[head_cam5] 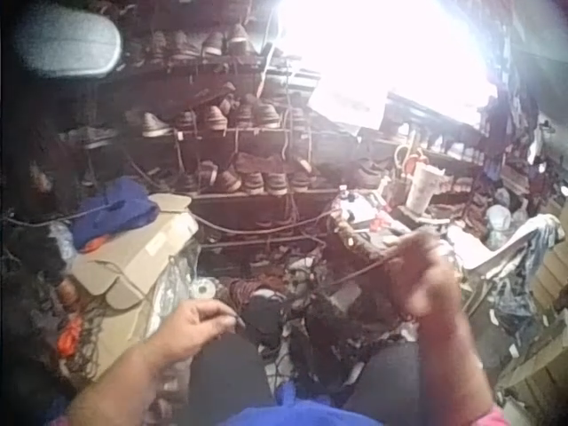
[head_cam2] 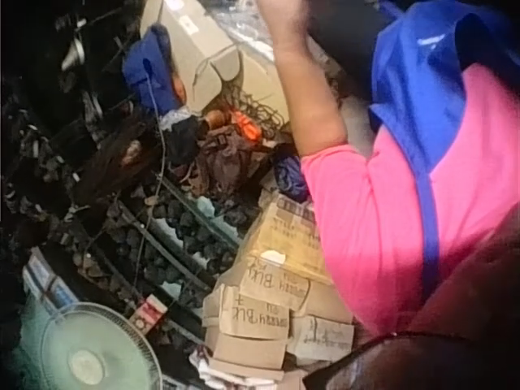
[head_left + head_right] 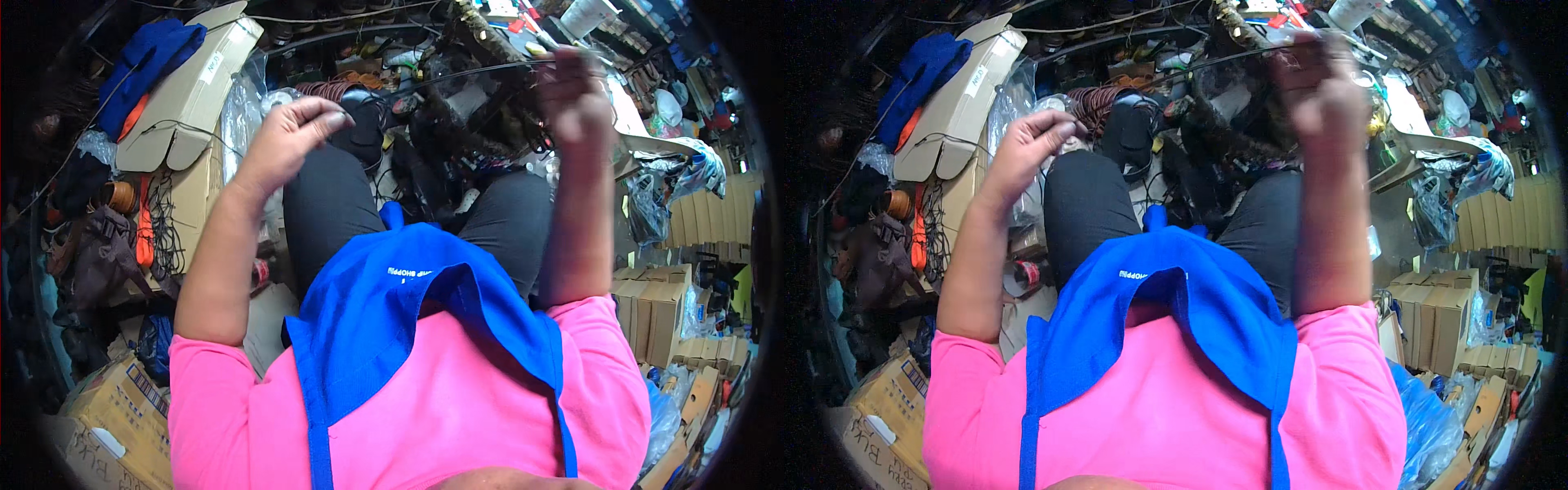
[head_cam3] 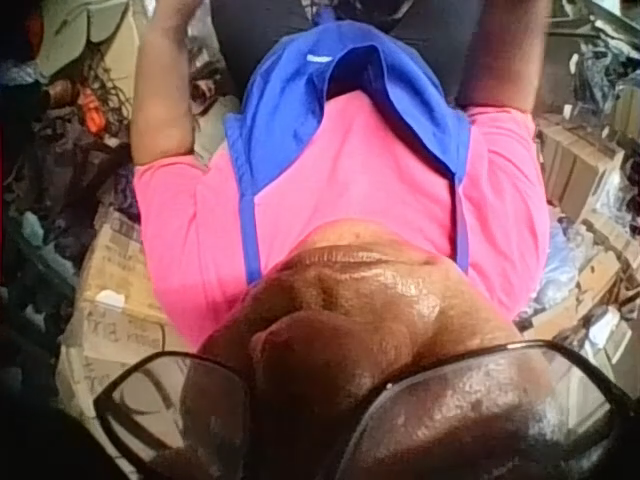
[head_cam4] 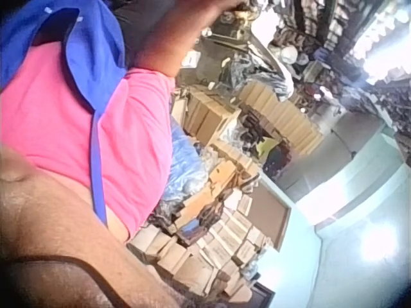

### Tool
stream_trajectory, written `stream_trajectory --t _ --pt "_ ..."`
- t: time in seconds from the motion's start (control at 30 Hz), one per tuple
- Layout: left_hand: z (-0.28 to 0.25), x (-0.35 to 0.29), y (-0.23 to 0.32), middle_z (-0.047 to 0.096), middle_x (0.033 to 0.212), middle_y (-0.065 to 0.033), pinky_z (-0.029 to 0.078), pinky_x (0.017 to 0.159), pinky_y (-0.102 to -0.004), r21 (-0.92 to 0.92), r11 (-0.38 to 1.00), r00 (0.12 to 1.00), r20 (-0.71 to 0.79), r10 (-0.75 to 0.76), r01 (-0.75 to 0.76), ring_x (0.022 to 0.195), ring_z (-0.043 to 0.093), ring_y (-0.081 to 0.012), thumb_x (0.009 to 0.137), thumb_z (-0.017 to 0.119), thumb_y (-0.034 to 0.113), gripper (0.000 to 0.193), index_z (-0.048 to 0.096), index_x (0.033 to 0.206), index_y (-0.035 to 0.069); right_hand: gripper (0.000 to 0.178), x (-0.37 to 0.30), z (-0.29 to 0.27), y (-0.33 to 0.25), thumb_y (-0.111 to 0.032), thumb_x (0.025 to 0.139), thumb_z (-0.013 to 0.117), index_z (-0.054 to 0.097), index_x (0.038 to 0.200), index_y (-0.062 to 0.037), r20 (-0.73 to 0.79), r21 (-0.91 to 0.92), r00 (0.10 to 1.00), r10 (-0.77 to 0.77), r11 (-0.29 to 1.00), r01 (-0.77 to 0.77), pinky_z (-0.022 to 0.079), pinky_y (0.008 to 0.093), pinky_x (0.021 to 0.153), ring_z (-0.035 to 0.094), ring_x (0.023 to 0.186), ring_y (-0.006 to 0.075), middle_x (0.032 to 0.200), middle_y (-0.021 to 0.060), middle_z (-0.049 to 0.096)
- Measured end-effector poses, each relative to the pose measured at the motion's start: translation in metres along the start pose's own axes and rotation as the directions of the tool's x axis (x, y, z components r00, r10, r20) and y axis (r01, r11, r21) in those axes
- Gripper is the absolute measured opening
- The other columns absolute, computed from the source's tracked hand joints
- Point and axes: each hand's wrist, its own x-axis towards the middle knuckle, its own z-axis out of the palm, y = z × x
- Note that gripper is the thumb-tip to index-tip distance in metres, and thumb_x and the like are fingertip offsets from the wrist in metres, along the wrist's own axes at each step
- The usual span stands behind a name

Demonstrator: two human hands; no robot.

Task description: Manually stitching leather components of a shoe using a needle and thread.

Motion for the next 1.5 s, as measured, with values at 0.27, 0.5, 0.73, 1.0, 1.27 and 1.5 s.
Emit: stream_trajectory --t 0.27,0.5,0.73,1.0,1.27,1.5 --pt "-0.019 0.032 -0.020 0.063 0.093 -0.0032 0.044 0.080 -0.0239 0.078 0.996 0.999 -0.028 0.041 -0.038 0.088 0.058 -0.0100 0.087 0.060 0.017 0.019 0.064 0.098 0.001 0.015 -0.011 -0.063 -0.161 -0.014 0.088 0.056 0.056 0.088 0.0005 -0.178 -0.105 0.904 -0.388 0.921 0.375 0.043 0.0481 0.088 0.056 0.082 0.0254 0.080 0.0111 0.058" --pt "0.068 0.036 0.033 0.058 0.113 -0.0104 0.044 0.089 -0.0305 0.186 0.906 0.922 -0.012 0.388 -0.379 0.102 0.057 -0.0199 0.077 0.068 0.012 0.041 0.059 0.117 0.006 0.021 -0.073 0.006 -0.047 -0.011 0.083 0.063 0.051 0.098 -0.0032 0.040 -0.702 0.996 0.084 0.712 -0.032 0.048 0.0267 0.063 0.057 0.065 0.0141 0.073 0.0036 0.055" --pt "0.123 0.001 0.053 0.065 0.097 -0.0095 0.048 0.080 -0.0272 0.009 0.835 0.834 0.033 0.550 -0.551 0.092 0.060 -0.0164 0.075 0.069 -0.001 0.021 0.068 0.095 0.001 0.025 -0.100 0.025 0.024 -0.011 0.081 0.068 0.045 0.090 -0.0067 0.248 -0.412 0.822 0.513 0.823 -0.390 0.047 0.0230 0.058 0.058 0.064 0.0115 0.074 0.0031 0.057" --pt "0.127 -0.005 0.050 0.066 0.081 -0.0059 0.047 0.067 -0.0263 -0.041 0.869 0.869 0.015 0.495 -0.494 0.075 0.061 -0.0149 0.072 0.072 0.001 0.015 0.069 0.086 0.004 0.024 -0.105 0.018 0.021 -0.013 0.081 0.068 0.047 0.090 -0.0049 0.290 -0.326 0.812 0.507 0.850 -0.415 0.046 0.0238 0.058 0.057 0.062 0.0142 0.073 0.0058 0.057" --pt "0.111 0.002 0.052 0.063 0.076 -0.0099 0.048 0.063 -0.0289 0.412 0.773 0.806 -0.135 0.576 -0.483 0.069 0.061 -0.0196 0.072 0.070 0.004 0.009 0.066 0.080 0.001 0.023 -0.106 0.016 0.022 -0.018 0.084 0.065 0.059 0.097 0.0000 0.174 -0.201 0.830 0.529 0.845 -0.496 0.042 0.0245 0.059 0.050 0.062 0.0091 0.073 0.0025 0.056" --pt "0.126 -0.007 0.055 0.062 0.076 -0.0125 0.048 0.063 -0.0328 0.441 0.759 0.838 -0.029 0.545 -0.479 0.070 0.061 -0.0258 0.073 0.067 0.003 0.009 0.063 0.081 0.000 0.020 -0.101 0.030 0.032 -0.008 0.081 0.065 0.067 0.100 -0.0030 0.438 -0.832 0.896 0.069 0.408 0.376 0.047 0.0265 0.069 0.060 0.076 0.0167 0.085 0.0089 0.061"
